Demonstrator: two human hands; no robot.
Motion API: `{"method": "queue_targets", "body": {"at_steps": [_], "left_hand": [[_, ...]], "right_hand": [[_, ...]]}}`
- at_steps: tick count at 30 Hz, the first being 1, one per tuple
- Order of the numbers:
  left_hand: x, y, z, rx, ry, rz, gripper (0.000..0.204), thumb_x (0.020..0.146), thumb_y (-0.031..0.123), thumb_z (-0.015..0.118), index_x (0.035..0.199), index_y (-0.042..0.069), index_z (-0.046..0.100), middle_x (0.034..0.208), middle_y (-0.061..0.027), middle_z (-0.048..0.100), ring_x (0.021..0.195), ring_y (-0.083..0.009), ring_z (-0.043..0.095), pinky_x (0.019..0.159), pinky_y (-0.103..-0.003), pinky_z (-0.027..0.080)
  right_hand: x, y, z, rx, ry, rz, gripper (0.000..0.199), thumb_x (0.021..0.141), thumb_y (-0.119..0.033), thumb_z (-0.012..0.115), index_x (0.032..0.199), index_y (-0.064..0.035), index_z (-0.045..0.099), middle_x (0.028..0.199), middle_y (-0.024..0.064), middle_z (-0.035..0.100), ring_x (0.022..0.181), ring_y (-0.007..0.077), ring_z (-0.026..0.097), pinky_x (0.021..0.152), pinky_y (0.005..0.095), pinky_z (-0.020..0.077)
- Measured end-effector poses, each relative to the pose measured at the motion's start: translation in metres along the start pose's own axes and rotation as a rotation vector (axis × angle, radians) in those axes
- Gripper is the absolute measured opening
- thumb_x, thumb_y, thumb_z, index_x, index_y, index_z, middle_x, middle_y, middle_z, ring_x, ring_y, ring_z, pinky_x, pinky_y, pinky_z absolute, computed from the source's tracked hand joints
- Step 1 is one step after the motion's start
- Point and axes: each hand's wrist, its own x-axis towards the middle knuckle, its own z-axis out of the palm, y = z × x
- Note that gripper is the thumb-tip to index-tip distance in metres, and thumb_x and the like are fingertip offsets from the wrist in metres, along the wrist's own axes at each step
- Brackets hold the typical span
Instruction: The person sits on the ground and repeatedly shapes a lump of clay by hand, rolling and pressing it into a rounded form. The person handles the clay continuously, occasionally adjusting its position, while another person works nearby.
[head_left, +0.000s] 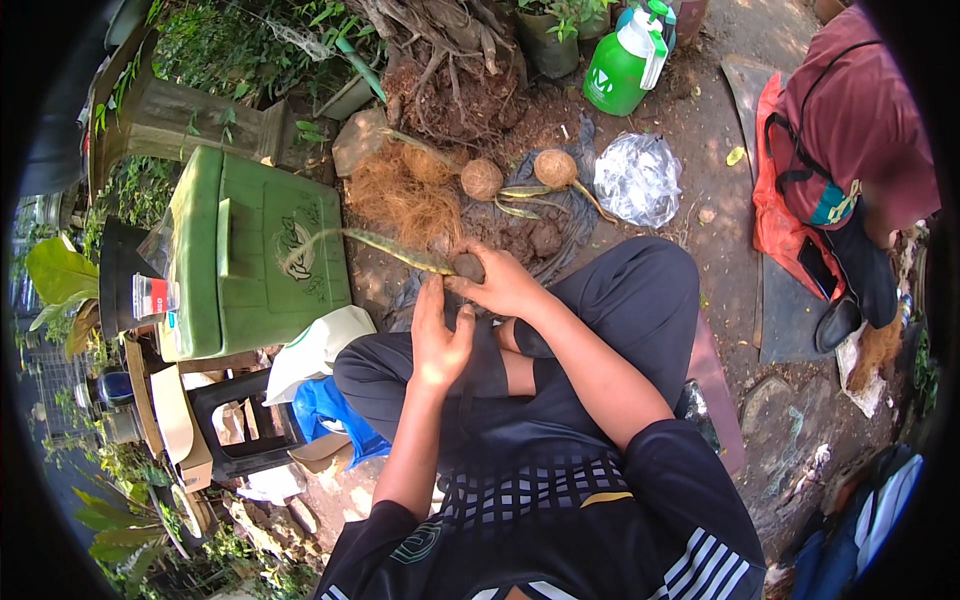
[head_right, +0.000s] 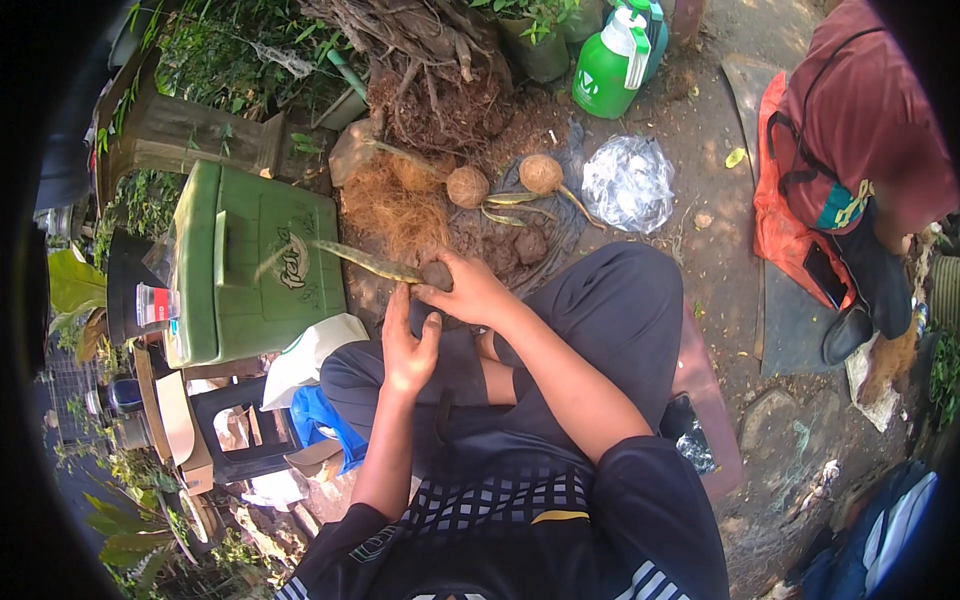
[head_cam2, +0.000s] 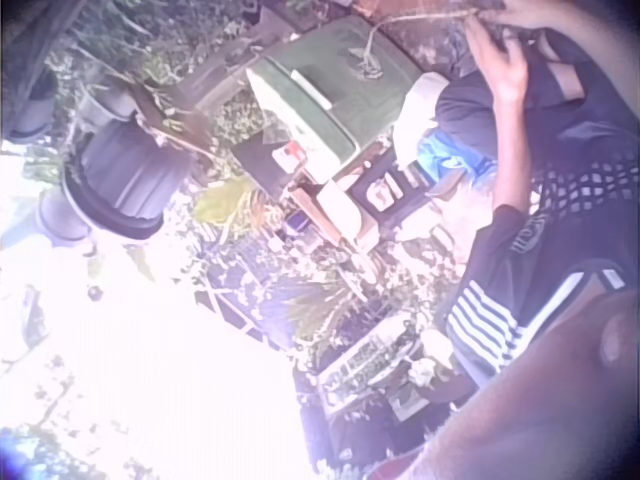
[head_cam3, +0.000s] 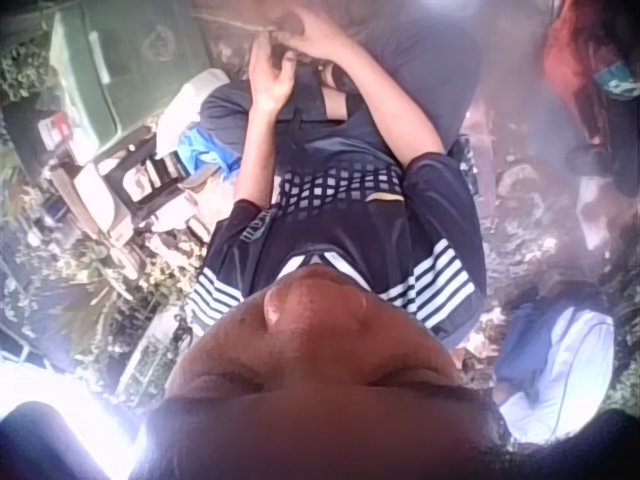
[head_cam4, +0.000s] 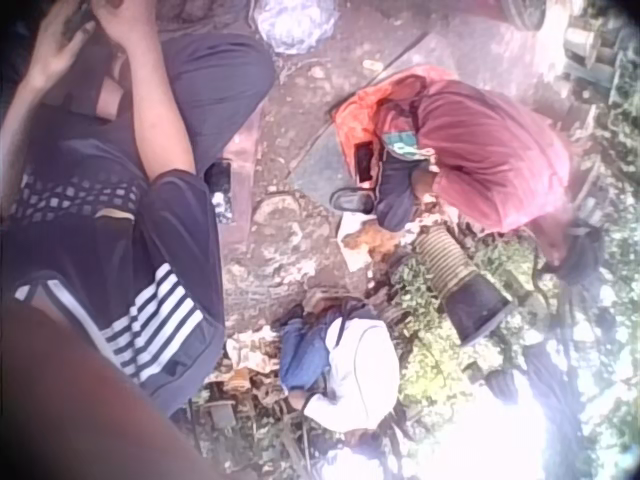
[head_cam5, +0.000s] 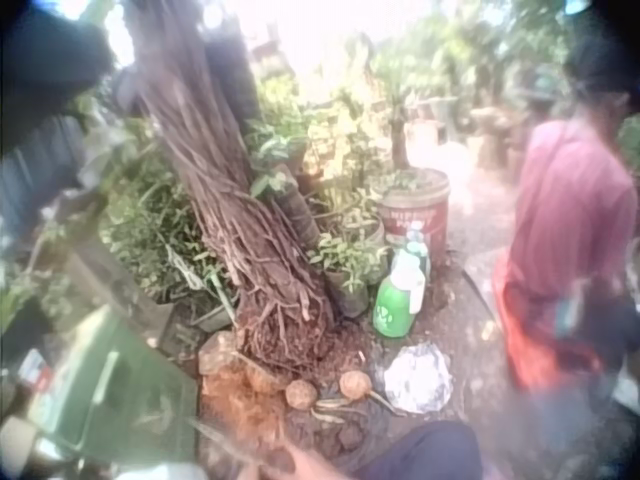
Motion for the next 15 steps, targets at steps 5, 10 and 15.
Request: {"method": "queue_targets", "body": {"at_steps": [5, 10, 15], "left_hand": [[0.0, -0.001, 0.003, -0.137, -0.001, -0.053, 0.063, 0.088, 0.017, 0.061, 0.139, -0.014, 0.039, 0.14, -0.0339, 0.045, 0.132, -0.045, 0.044, 0.112, -0.045, 0.034], [0.005, -0.002, 0.005, -0.189, -0.017, -0.049, 0.063, 0.089, 0.017, 0.061, 0.141, -0.01, 0.039, 0.14, -0.0312, 0.046, 0.132, -0.0437, 0.045, 0.112, -0.044, 0.034], [0.01, 0.002, 0.003, -0.116, -0.002, 0.032, 0.062, 0.09, 0.017, 0.061, 0.144, -0.006, 0.04, 0.139, -0.028, 0.046, 0.129, -0.0413, 0.047, 0.109, -0.043, 0.037]], "right_hand": [[0.002, 0.001, -0.002, 0.006, -0.007, 0.041, 0.043, 0.08, -0.022, 0.074, 0.115, -0.0014, 0.062, 0.106, 0.0176, 0.069, 0.103, 0.0327, 0.067, 0.088, 0.0397, 0.051], [0.005, 0.003, -0.002, 0.002, 0.077, -0.015, 0.044, 0.08, -0.027, 0.074, 0.114, -0.0013, 0.063, 0.112, 0.0179, 0.068, 0.11, 0.031, 0.064, 0.094, 0.0385, 0.0487], [0.004, 0.004, -0.002, 0.131, 0.056, -0.017, 0.047, 0.083, -0.031, 0.074, 0.117, -0.0008, 0.064, 0.115, 0.0167, 0.068, 0.111, 0.029, 0.064, 0.096, 0.0381, 0.0479]]}}
